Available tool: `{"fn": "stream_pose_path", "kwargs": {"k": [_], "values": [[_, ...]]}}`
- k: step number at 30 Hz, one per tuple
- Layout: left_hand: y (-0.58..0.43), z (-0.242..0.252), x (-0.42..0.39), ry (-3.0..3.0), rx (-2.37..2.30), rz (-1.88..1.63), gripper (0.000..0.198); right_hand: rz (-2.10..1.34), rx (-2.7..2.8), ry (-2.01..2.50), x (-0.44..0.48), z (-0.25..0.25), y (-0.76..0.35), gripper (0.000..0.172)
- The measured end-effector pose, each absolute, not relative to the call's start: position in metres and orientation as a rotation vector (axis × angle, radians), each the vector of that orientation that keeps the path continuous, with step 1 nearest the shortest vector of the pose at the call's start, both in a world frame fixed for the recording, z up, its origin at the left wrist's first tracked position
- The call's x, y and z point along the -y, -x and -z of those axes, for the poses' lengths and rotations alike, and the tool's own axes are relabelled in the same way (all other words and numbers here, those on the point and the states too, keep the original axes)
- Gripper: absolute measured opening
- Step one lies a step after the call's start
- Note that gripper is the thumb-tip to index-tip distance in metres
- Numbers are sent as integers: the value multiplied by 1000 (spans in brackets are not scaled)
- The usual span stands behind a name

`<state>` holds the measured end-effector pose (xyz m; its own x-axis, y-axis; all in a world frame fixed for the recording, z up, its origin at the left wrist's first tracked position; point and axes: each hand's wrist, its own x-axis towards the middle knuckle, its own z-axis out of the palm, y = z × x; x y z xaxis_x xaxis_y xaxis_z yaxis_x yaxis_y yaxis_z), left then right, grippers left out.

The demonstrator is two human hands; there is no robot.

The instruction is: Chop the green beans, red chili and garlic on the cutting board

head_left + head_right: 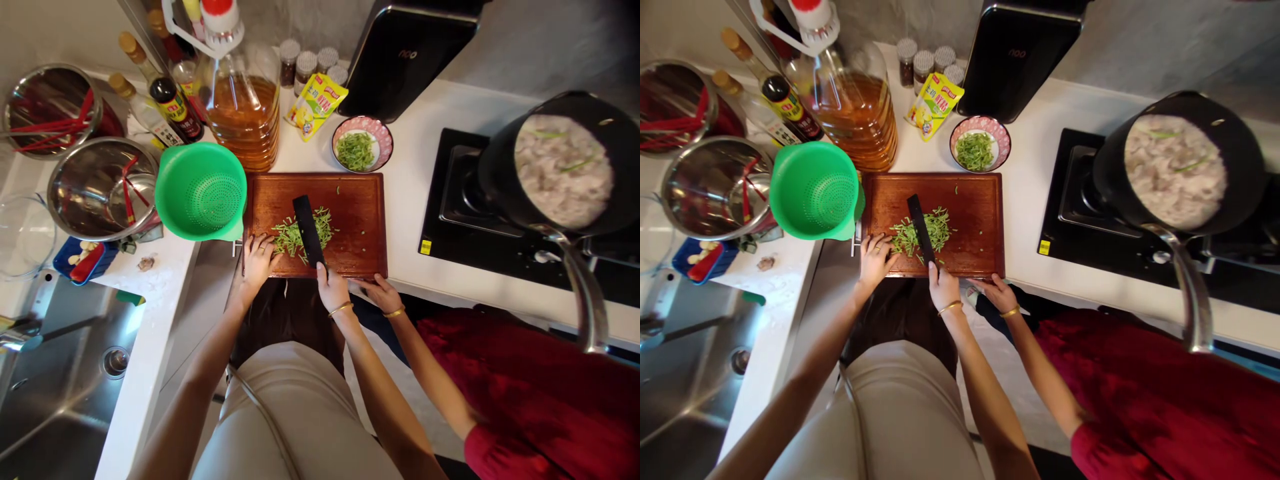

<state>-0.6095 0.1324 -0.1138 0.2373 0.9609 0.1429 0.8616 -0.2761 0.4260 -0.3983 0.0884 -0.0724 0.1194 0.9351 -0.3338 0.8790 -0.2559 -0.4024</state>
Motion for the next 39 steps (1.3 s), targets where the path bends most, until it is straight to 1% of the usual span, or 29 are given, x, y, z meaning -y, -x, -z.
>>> {"fn": "stream_pose_path", "kwargs": {"k": [3,8,12,15,18,24,26,30,32,39], "values": [[612,114,-139,-2278,-1684,-565,21,-823,1881,2275,-92,67,403,45],[614,114,-137,-2242,-1648,-563,35,-897,1977,2307,-93,61,413,44],[613,117,-138,-2302,-1526,-558,26,-909,1989,2294,-93,61,418,44],[612,119,-143,-2331,-1530,-547,26,-931,1979,2326,-94,60,418,44],[613,117,-148,-2358,-1527,-519,22,-950,1955,2361,-97,57,416,43],[620,112,-151,-2381,-1501,-491,19,-920,1929,2323,-102,54,416,43],[621,112,-148,-2333,-1533,-480,24,-924,1940,2338,-101,53,418,44],[622,115,-138,-2191,-1689,-536,40,-922,1999,2355,-96,53,425,44],[623,116,-132,-2139,-1751,-587,44,-926,2046,2343,-93,52,429,44],[618,122,-119,-2122,-1784,-652,29,-1009,2192,2353,-89,54,447,51]]}}
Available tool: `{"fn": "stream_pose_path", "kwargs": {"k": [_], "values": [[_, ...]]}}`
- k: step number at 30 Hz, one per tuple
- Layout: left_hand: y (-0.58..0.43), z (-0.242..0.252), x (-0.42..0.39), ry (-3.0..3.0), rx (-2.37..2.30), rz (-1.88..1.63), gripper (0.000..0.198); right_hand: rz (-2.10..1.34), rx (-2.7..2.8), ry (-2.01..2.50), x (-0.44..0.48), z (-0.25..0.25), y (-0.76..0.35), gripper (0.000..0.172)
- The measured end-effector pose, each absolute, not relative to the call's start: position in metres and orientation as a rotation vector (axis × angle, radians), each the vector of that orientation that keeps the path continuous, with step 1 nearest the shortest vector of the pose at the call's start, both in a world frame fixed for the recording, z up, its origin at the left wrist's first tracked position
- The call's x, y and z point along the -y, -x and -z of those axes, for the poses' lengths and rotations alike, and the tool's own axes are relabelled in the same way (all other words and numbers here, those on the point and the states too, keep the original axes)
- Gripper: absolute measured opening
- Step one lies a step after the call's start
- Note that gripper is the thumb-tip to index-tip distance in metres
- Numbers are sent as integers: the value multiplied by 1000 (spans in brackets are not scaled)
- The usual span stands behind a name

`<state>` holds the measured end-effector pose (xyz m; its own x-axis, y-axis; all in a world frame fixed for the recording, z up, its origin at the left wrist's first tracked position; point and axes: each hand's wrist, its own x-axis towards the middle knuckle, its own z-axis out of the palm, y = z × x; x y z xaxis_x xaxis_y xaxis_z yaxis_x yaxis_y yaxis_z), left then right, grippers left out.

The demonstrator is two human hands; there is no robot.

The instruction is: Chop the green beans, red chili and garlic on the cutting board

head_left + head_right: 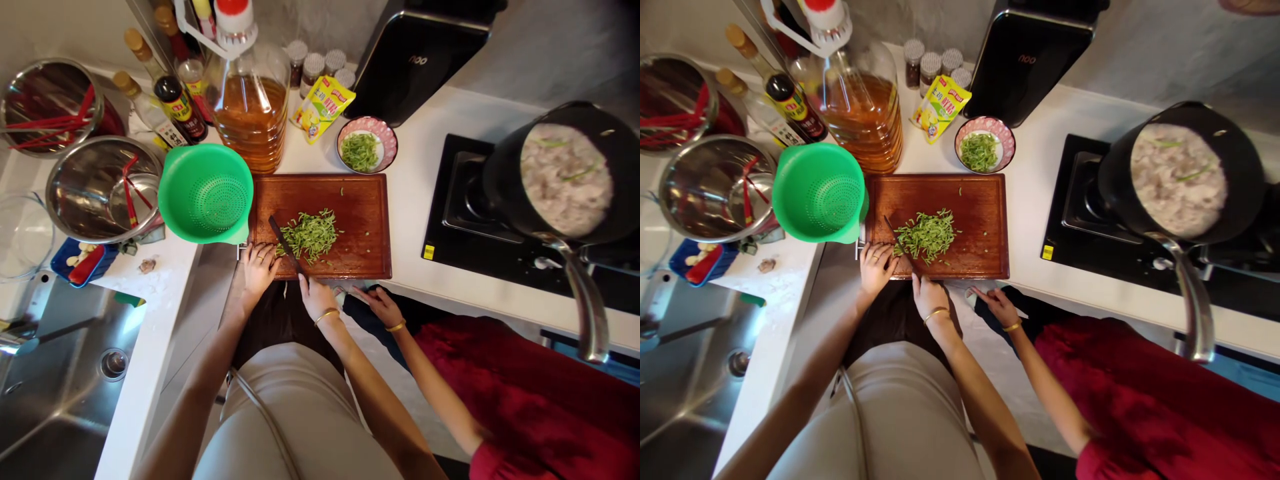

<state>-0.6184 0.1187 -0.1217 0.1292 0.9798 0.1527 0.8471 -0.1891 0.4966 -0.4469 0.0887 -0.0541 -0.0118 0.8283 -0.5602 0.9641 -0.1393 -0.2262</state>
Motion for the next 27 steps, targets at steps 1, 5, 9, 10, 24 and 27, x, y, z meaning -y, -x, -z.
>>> {"fn": "stream_pose_path", "kwargs": {"k": [1,5,9,10,24,27], "values": [[618,123,-118,-2120,-1788,-649,27,877,-1883,-2024,-89,55,449,51],[616,127,-117,-2116,-1789,-628,24,880,-1846,-2013,-93,56,453,53],[614,126,-119,-2113,-1780,-604,24,914,-1812,-2015,-102,58,462,53],[614,126,-120,-2116,-1775,-594,24,931,-1799,-2023,-106,59,466,53],[595,104,-161,-1906,-2059,-646,18,842,-1921,-2432,-111,69,433,55],[587,100,-178,-1896,-2045,-521,16,830,-1898,-2502,-109,68,420,56]]}}
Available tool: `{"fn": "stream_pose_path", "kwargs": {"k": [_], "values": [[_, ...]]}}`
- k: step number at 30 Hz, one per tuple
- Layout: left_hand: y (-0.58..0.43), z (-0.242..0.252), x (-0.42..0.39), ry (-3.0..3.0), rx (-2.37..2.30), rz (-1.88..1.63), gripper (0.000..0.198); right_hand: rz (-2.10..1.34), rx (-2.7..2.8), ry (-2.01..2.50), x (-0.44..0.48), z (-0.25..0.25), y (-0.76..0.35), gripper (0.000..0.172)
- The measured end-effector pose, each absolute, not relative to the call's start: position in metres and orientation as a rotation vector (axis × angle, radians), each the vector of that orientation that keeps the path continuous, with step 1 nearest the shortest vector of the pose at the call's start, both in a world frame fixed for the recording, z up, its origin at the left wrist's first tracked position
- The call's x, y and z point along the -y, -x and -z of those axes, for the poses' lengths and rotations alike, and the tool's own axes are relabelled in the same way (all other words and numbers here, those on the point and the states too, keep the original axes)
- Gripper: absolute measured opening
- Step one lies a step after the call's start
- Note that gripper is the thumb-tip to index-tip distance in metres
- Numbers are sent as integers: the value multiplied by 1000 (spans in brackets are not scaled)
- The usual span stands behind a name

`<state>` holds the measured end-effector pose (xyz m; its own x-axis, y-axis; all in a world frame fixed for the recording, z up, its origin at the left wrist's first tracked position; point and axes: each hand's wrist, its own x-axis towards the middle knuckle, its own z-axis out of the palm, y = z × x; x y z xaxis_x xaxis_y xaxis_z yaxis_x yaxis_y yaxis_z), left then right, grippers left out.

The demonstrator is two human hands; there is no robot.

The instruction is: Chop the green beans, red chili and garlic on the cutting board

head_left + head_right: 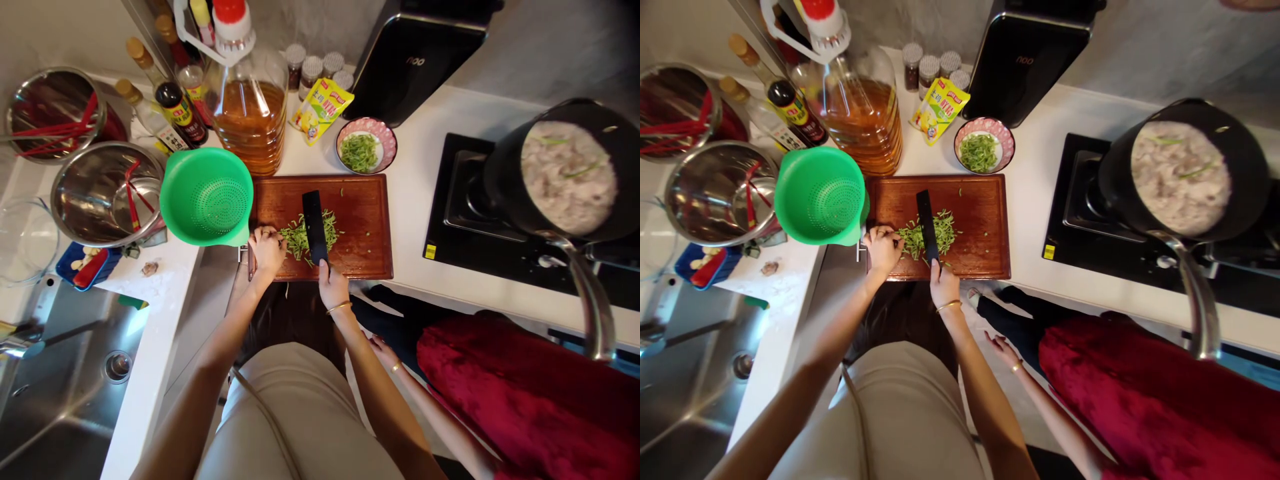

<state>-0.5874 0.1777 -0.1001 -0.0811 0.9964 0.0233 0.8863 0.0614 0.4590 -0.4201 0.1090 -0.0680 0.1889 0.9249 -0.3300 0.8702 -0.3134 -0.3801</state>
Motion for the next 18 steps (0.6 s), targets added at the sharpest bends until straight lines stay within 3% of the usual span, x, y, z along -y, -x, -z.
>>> {"fn": "stream_pose_path", "kwargs": {"k": [11,18], "values": [[571,90,-186,-1897,-2015,-526,10,-843,1639,2401,-98,62,410,46],[580,90,-184,-2225,-1671,-417,10,-842,1624,2401,-97,61,405,45]]}}
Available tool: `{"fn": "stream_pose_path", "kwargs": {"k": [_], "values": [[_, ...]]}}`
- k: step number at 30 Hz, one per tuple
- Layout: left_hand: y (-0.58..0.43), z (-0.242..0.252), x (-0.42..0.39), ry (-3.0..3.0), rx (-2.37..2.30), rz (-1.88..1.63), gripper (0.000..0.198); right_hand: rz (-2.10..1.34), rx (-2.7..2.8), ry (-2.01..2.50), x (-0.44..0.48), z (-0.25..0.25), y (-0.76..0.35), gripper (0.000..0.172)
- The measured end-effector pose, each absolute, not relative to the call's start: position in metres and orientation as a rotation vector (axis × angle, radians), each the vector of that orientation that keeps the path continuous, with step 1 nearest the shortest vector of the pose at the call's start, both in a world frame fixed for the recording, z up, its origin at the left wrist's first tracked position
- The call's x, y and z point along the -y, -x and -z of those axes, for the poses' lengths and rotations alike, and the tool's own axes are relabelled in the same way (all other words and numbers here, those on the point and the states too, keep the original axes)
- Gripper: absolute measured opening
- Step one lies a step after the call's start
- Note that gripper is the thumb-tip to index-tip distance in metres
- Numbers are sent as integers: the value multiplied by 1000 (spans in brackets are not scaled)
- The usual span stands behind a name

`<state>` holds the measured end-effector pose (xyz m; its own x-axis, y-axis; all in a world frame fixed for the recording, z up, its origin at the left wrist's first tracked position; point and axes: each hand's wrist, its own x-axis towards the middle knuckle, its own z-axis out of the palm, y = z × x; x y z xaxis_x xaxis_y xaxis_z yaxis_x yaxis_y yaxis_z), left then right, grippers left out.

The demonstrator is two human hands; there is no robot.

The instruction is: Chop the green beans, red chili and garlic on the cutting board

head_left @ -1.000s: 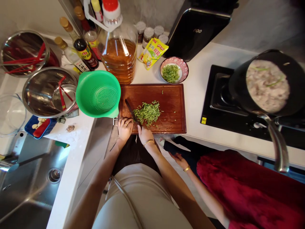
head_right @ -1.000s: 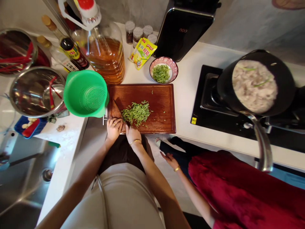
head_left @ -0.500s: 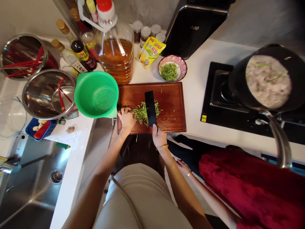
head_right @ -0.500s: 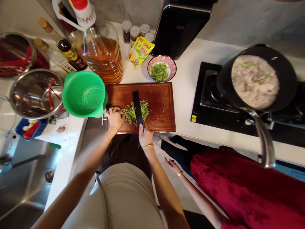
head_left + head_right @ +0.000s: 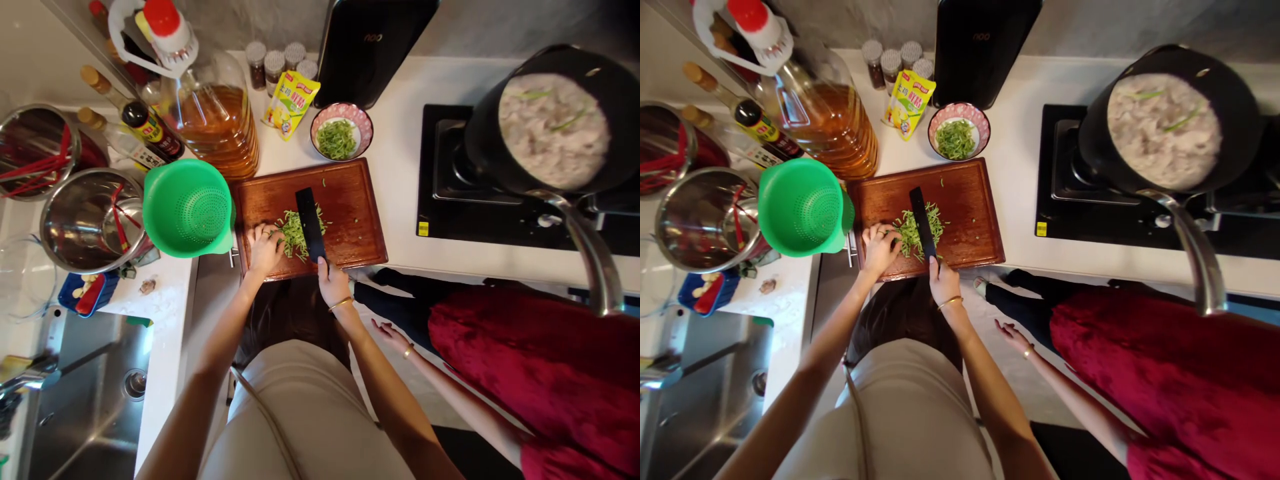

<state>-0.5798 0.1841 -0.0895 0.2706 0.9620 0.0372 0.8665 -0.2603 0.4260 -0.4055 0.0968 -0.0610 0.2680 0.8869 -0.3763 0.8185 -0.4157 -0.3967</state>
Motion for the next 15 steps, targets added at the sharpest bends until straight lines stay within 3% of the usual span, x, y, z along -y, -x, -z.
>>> {"fn": "stream_pose_path", "kwargs": {"k": [8,15], "values": [[578,87,-189,-2414,-1505,-199,13,-816,1619,2373,-95,69,402,48],[580,73,-184,-2378,-1699,-386,13,-818,1629,2357,-92,69,401,47]]}}
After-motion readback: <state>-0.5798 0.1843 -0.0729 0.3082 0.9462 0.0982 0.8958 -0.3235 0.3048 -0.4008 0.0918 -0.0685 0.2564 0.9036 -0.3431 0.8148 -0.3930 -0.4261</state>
